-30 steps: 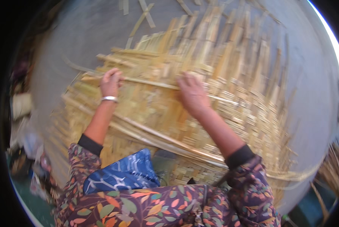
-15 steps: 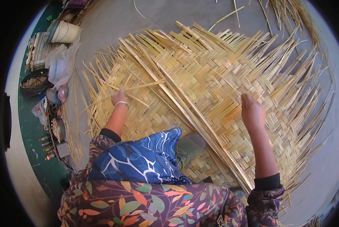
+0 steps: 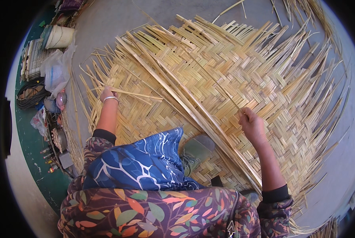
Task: The person weaves a basket by hand, interlacing thin bamboo strips over and under vertical strands to form a tight pattern. They adjust the position of the basket and pull strips taut to maintain tension as the weave progresses.
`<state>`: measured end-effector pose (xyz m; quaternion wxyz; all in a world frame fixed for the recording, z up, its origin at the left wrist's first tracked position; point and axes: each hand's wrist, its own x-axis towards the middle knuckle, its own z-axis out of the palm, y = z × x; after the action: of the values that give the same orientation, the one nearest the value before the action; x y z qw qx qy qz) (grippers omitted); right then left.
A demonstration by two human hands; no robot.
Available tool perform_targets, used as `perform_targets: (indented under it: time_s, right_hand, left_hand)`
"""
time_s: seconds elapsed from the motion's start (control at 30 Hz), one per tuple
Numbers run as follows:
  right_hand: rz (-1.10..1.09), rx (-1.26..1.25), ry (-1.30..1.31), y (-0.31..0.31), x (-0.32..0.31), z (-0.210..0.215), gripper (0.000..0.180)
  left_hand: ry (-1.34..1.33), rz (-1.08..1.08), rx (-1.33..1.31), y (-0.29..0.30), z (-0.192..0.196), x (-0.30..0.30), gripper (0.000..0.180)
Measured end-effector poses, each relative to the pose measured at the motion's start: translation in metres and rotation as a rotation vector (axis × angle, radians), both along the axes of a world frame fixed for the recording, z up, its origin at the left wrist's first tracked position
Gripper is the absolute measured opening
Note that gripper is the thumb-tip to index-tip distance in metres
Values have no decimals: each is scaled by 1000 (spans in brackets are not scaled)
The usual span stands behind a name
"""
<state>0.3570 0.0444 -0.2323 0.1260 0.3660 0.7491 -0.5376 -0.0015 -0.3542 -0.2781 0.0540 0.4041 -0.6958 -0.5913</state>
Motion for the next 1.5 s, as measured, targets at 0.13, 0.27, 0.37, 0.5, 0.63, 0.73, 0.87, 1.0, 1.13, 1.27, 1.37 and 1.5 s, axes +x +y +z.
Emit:
perform_targets:
  time_s: [0.13,0.27,0.37,0.5,0.63,0.73,0.87,1.0,1.13,1.27,1.37,1.5]
  right_hand:
    - [34,123,29,6,0,-14,16]
    - [156,328,16,12,-5,3,20]
    - [311,596,132,6,-13,27,30]
    - [132,84,394,-14,-35,49,32]
    - [-173,-495,197,-27,-40,54,32]
    - [-181,-480,113,-33,-22,37,28]
    - [-161,-278,83,-37,2,35,22]
    - [-76,125,149,-43,24,24,19]
    - [-2,407,164,-44,37,25,18]
    - [173,588,28,-42,39,34,16]
    - [212,671,36,-39,42,34,14]
    - [126,544,88,-39,37,36,19]
  left_hand:
    - [161,-271,98,33,41,-14,18]
    - [181,-621,404,125,78,16,17]
    - [65,-805,704,186,83,58,19]
    - [-149,-1013,894,238,78,126,23]
    - [-305,-1209,957,261,67,173,21]
    - [-375,-1337,832,262,57,193,21]
    - [-337,-1289,647,268,61,194,16]
    - [-321,-1273,608,272,53,186,11]
    - [-321,-1249,589,274,47,191,14]
    - [-330,-1205,602,274,47,189,16]
    - [-336,-1194,654,275,45,192,16]
    - [-340,-1235,729,271,49,190,14]
